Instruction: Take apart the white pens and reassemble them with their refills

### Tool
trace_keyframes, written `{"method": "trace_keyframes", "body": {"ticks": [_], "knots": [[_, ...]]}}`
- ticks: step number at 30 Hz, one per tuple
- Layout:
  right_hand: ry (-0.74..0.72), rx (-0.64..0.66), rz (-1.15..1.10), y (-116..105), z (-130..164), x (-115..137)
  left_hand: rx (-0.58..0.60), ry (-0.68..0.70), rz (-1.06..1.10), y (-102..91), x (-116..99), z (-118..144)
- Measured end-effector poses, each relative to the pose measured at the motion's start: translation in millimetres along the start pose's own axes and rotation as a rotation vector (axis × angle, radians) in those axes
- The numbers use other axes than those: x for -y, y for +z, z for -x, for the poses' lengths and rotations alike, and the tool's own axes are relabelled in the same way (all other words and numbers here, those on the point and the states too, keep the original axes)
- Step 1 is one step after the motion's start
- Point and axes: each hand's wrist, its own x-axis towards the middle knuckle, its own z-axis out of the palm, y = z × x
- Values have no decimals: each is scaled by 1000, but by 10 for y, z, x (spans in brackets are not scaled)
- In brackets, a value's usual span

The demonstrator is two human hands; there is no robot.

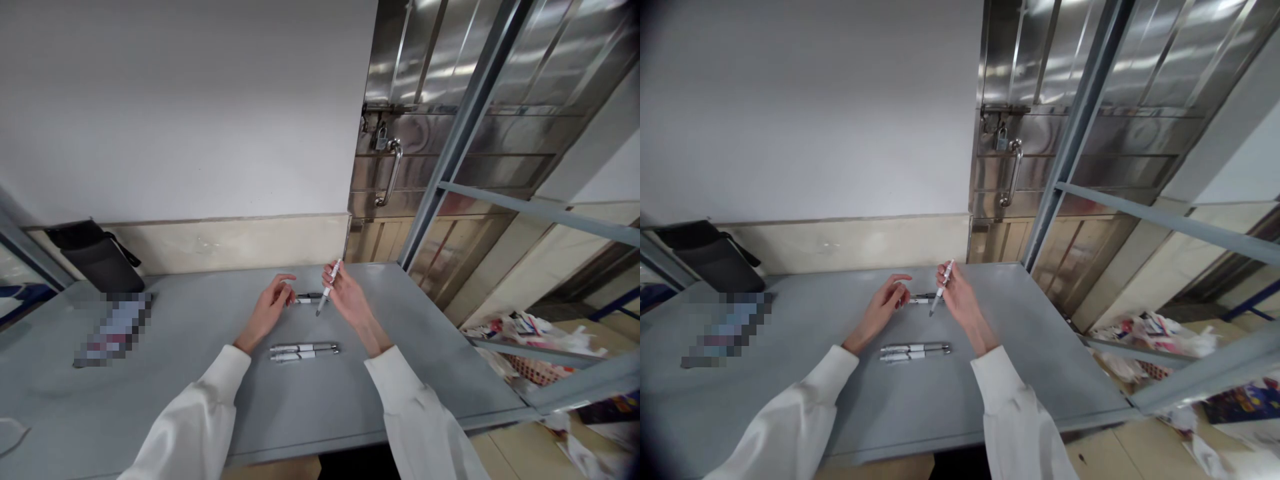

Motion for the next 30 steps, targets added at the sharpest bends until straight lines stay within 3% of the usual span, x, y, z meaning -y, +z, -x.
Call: {"method": "trace_keyframes", "body": {"ticks": [9, 14, 17, 21, 24, 30], "knots": [[71, 138, 665, -22, 34, -161, 28, 84, -3, 40, -148, 41], [87, 285, 814, 1, 70, -217, 50, 76, -74, 23, -120, 35], [79, 261, 967, -64, 65, -188, 1, 49, -96, -4, -79, 19], [-41, 95, 1277, -243, 22, -61, -139, 13, -83, -56, -21, -13], [-66, 67, 1183, -333, 2, 13, -178, -2, -55, -92, 1, -29], [-112, 44, 1042, -306, 39, 52, -125, -11, -47, -132, -22, -9]]}}
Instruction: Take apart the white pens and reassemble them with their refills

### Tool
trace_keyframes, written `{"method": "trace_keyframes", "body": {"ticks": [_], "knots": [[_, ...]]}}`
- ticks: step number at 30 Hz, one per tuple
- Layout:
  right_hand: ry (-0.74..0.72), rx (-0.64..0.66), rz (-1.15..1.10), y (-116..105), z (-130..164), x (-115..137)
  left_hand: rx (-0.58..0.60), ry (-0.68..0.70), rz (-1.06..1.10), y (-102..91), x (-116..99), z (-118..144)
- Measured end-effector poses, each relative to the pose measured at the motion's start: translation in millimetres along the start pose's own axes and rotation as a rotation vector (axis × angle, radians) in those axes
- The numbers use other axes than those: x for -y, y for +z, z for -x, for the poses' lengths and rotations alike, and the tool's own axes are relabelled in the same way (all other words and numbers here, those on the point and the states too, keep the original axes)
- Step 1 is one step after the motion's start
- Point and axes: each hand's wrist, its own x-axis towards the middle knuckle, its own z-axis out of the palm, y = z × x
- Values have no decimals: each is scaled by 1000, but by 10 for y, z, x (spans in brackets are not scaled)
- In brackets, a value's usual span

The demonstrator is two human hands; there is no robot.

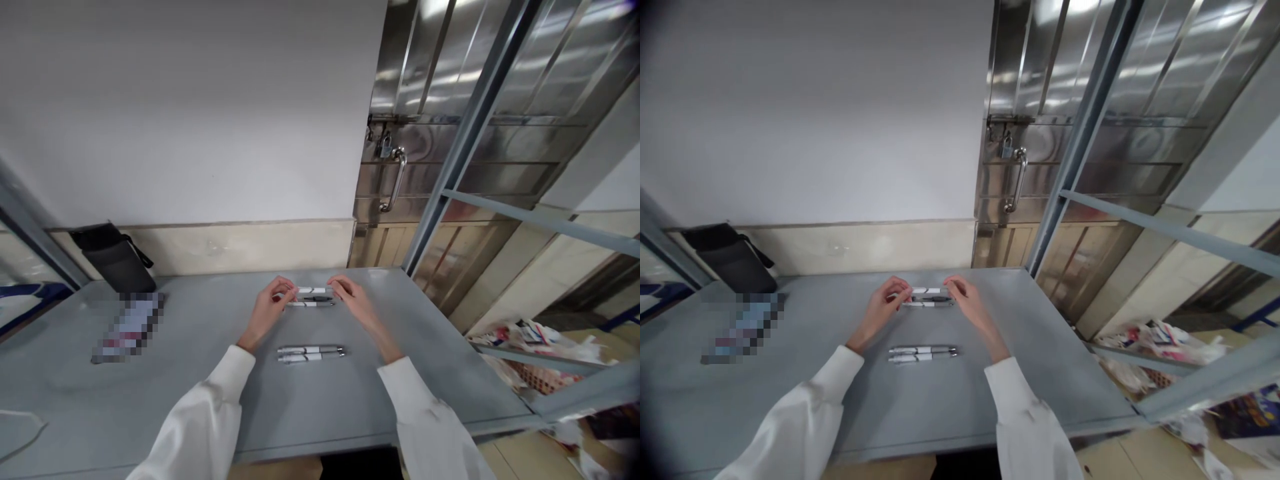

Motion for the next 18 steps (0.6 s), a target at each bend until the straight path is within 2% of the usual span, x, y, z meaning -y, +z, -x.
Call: {"method": "trace_keyframes", "body": {"ticks": [5, 10, 15, 18], "knots": [[5, 78, -17, -55, 59, 118, 92, -2, -21, -118, -13, 30], [29, 197, 119, -68, 224, 179, 172, 6, -180, -310, -53, 151], [79, 392, 198, -63, 383, 97, 377, 42, -248, -446, -57, 295], [66, 448, 228, -84, 414, 55, 486, 24, -229, -486, -39, 333]]}}
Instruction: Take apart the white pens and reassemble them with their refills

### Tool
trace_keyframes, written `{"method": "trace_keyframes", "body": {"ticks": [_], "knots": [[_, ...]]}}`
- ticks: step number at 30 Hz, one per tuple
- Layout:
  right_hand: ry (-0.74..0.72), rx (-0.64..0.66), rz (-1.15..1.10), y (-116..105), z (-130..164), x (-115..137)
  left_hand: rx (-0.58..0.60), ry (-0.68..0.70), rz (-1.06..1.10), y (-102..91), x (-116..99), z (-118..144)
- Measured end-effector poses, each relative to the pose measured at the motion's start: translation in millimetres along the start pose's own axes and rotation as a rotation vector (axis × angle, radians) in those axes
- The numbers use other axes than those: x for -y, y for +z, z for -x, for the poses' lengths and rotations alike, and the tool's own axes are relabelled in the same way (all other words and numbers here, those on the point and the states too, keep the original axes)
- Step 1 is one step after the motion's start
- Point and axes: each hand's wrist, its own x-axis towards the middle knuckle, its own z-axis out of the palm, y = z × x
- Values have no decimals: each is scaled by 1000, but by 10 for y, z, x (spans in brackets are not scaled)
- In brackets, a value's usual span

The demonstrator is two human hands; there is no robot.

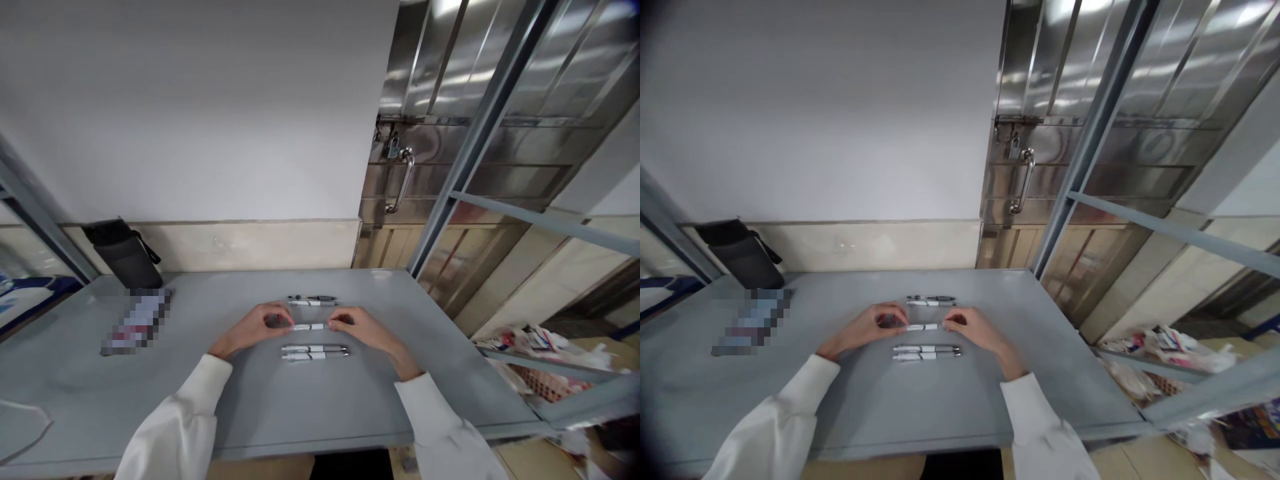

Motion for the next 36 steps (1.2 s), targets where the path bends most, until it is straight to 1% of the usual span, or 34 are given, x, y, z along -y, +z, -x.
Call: {"method": "trace_keyframes", "body": {"ticks": [2, 5, 10, 19, 23, 26, 29, 34, 36], "knots": [[-28, 5, 32, -2, 6, -15, 41, -10, -2, -13, 14, 18], [-65, 31, 59, 4, 7, -12, 70, -17, -31, -44, 33, 38], [-68, 76, 74, 15, 26, 40, 125, -6, -36, -99, 50, 62], [-97, 80, 49, 54, 30, 42, 169, -22, -5, -111, 78, 76], [-60, 90, 75, 39, 46, 80, 184, -71, -43, -108, 52, 70], [-9, 87, 76, 28, 58, 111, 146, -110, -72, -89, 43, 62], [-4, 0, 67, 30, 40, 104, 71, -89, -75, -51, 64, 34], [-9, -309, 98, 14, -58, -19, -123, 14, -165, 33, 85, -143], [1, -390, 132, -4, -88, -78, -159, 77, -237, 68, 58, -256]]}}
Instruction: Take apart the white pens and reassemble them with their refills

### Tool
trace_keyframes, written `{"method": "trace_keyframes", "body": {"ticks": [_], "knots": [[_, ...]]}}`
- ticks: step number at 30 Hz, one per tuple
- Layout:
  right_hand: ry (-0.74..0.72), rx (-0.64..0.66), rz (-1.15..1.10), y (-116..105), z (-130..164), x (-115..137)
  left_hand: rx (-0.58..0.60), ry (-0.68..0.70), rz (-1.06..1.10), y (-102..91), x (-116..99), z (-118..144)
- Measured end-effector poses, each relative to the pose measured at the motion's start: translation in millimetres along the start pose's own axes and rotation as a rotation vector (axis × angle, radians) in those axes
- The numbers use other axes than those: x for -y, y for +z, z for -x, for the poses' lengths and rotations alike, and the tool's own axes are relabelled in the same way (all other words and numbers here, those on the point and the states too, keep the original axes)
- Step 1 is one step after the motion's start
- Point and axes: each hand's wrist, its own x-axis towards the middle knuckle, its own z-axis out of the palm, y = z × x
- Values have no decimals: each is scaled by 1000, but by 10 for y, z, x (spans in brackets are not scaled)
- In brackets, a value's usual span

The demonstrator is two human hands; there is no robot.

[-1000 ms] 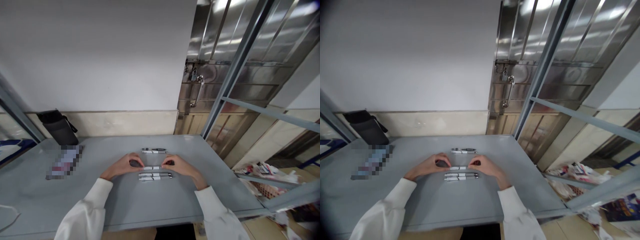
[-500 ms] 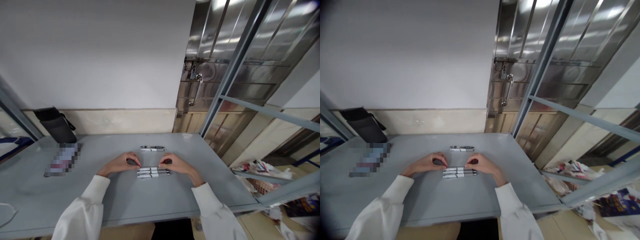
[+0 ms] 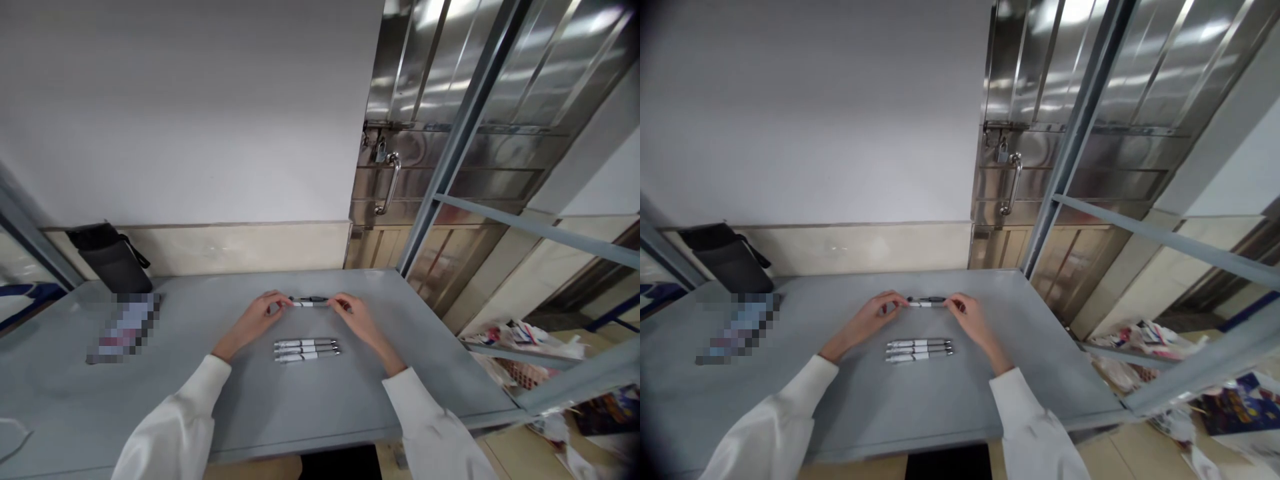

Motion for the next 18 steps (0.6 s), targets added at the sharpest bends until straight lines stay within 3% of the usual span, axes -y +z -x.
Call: {"method": "trace_keyframes", "body": {"ticks": [6, 18], "knots": [[11, -22, 35, 1, -8, -67, -36, 154, -195, 169, -47, -242], [28, 14, 28, 14, 2, -80, -30, 166, -256, 257, 66, -193]]}}
